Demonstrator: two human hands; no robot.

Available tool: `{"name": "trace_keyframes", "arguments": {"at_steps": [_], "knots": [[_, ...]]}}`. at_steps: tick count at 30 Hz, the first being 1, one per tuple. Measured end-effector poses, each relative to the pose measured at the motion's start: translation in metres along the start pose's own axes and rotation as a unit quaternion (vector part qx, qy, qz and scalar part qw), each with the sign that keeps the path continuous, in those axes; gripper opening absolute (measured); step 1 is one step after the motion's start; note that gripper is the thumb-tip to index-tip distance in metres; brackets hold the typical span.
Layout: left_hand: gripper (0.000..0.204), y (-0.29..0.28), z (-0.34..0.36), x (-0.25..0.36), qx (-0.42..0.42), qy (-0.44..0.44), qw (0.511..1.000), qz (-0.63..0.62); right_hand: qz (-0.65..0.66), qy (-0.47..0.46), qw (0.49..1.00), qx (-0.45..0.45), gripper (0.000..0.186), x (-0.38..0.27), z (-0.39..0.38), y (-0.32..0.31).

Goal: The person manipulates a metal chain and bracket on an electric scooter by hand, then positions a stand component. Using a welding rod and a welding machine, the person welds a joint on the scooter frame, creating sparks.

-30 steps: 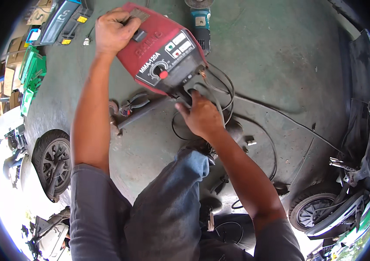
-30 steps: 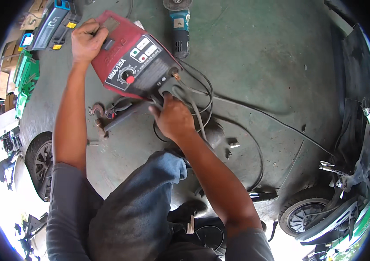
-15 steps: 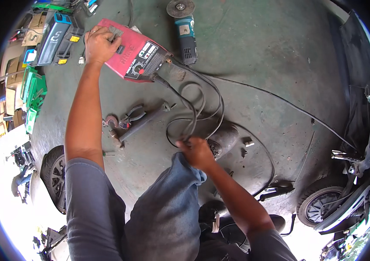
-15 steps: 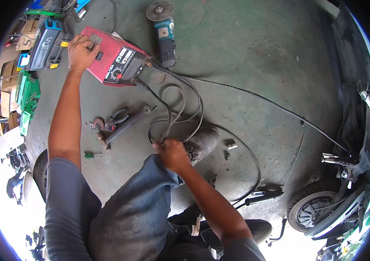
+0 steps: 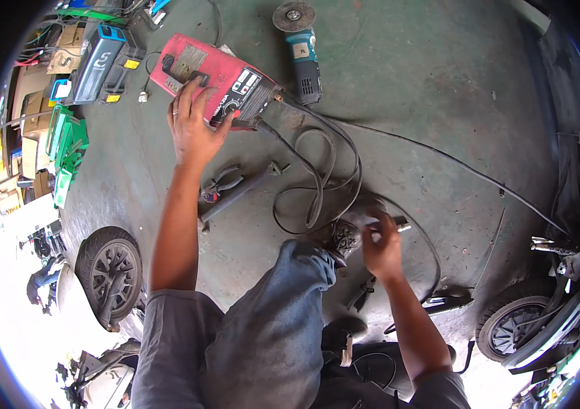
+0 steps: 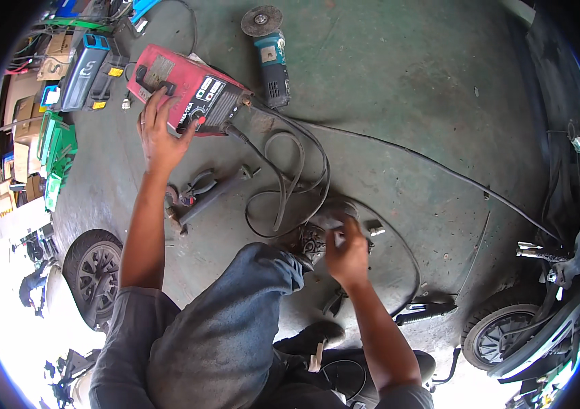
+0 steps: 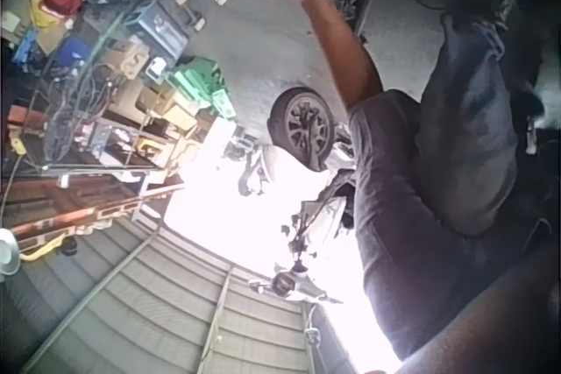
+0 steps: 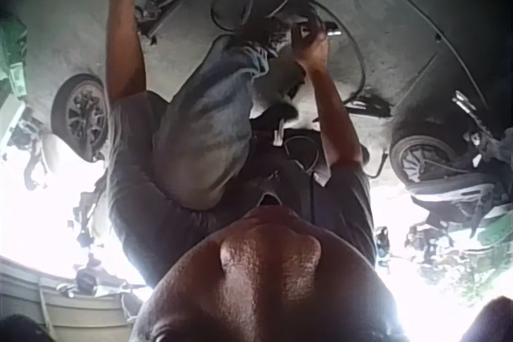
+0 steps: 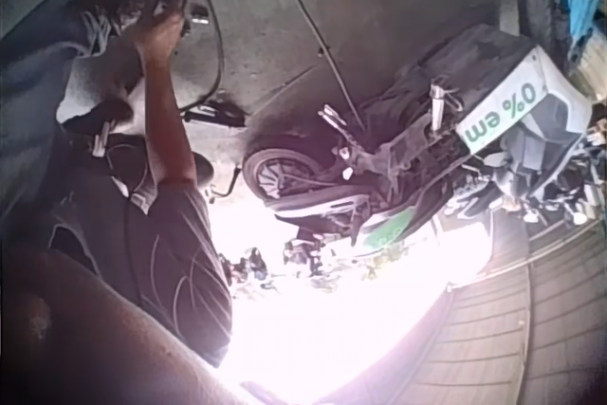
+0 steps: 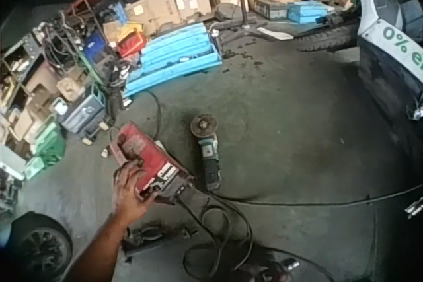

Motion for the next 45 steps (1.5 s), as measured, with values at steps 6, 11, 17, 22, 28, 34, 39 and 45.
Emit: {"name": "trace_keyframes", "arguments": {"at_steps": [6,11,17,22,28,34,39,45], "knots": [[0.077,0.01,0.046,-0.143,0.129,-0.326,0.936,0.016,-0.035,0.051,0.997,0.048,0.025,0.034,-0.045,-0.053],[0.101,0.081,0.099,-0.228,-0.205,-0.408,0.887,-0.076,-0.038,0.061,0.997,0.027,0.023,0.04,-0.087,-0.052],[0.101,0.109,0.1,-0.226,-0.253,-0.396,0.882,-0.024,-0.044,0.094,0.995,0.002,0.02,0.039,-0.12,-0.045],[0.095,0.116,0.108,-0.258,-0.282,-0.332,0.9,-0.003,-0.024,0.124,0.992,0.007,0.017,0.042,-0.114,-0.052],[0.092,0.098,0.096,-0.238,-0.215,-0.427,0.871,0.109,-0.021,0.143,0.989,0.033,0.016,0.048,-0.113,-0.062],[0.096,0.091,0.098,-0.217,-0.227,-0.417,0.874,0.108,-0.027,0.146,0.989,0.018,0.016,0.05,-0.12,-0.061],[0.096,0.078,0.092,-0.225,-0.173,-0.436,0.877,0.107,-0.004,0.134,0.99,0.039,0.015,0.054,-0.125,-0.059],[0.055,0.018,0.031,-0.119,0.226,-0.329,0.908,-0.126,-0.01,0.158,0.986,0.05,0.017,0.056,-0.133,-0.072]]}}
Point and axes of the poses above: each hand's wrist, its own z-axis towards the middle knuckle, its own y-axis out of the palm, x = y × z, the point moved 7 cm from there along z, towards the middle knuckle, and after that the axes turned 5 degrees about -y, right-handed, at the moved point
